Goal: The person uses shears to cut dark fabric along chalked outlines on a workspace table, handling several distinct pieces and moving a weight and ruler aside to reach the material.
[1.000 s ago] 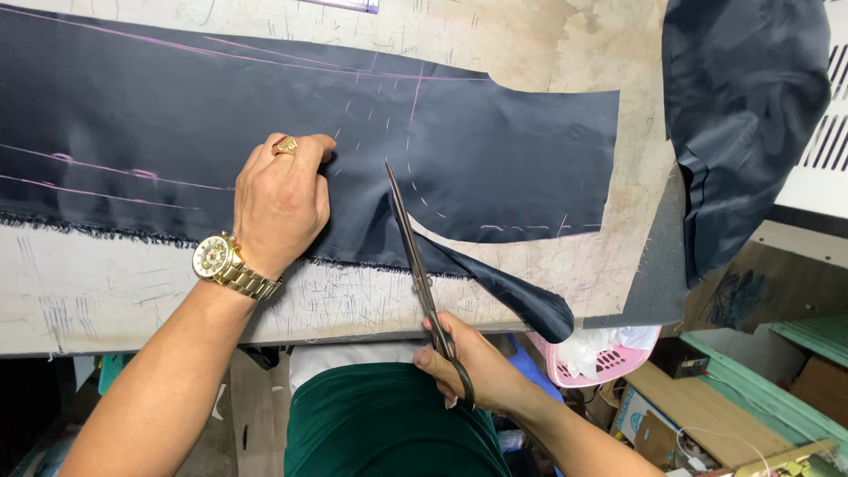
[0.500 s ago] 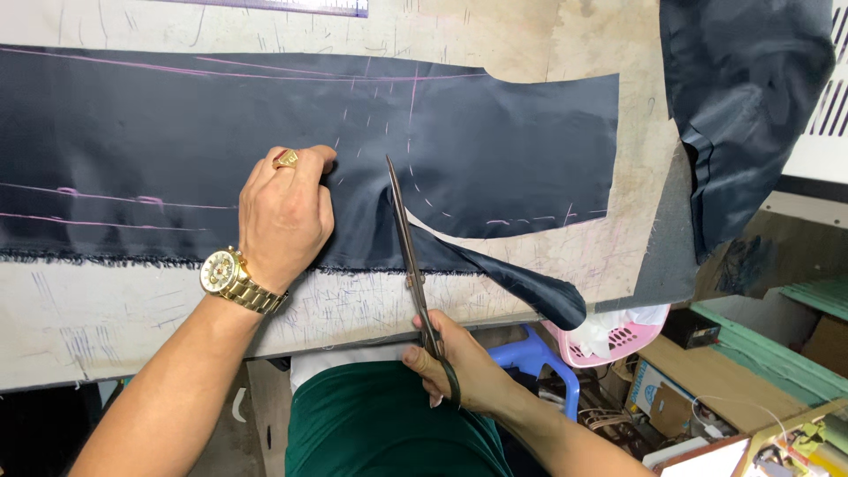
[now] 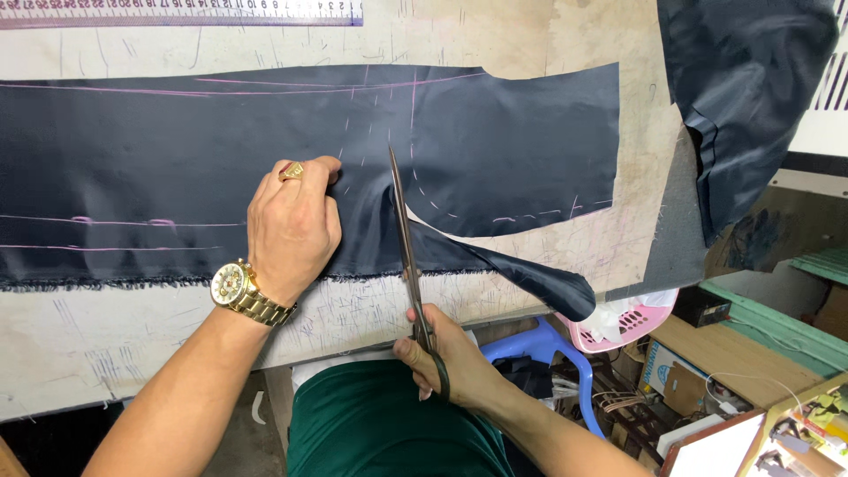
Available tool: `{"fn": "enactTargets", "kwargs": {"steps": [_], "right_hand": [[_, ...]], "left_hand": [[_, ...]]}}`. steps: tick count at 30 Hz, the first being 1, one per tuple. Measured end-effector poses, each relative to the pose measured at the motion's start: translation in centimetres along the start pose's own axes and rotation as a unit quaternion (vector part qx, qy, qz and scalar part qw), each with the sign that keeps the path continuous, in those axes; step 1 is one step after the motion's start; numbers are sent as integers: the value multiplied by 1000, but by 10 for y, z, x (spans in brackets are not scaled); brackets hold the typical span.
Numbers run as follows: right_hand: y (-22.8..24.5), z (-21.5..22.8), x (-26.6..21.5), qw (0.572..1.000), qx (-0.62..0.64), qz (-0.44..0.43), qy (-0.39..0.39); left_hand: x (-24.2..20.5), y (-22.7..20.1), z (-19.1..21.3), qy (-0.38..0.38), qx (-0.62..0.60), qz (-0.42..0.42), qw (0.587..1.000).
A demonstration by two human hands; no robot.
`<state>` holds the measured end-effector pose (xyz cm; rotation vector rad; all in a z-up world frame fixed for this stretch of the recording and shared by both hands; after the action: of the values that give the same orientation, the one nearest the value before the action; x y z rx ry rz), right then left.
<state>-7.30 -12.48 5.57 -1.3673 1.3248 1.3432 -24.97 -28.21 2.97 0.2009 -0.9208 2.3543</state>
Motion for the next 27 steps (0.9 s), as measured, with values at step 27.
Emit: {"fn": "enactTargets", "kwargs": {"steps": [27], "right_hand": [[22, -27, 18, 996, 92, 12, -12]], "left_hand": [[7, 3, 5, 9, -35, 8, 999]]}}
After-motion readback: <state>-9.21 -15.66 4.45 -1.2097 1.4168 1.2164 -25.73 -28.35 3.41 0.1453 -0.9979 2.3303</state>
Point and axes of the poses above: each hand's wrist, its own x-axis towards the middle knuckle, its own z-axis out of the back of the hand, y = z × x, the point moved 6 cm from there along x, towards the middle knuckle, and after that the axes turned 14 degrees about -z, right-handed, at the moved point
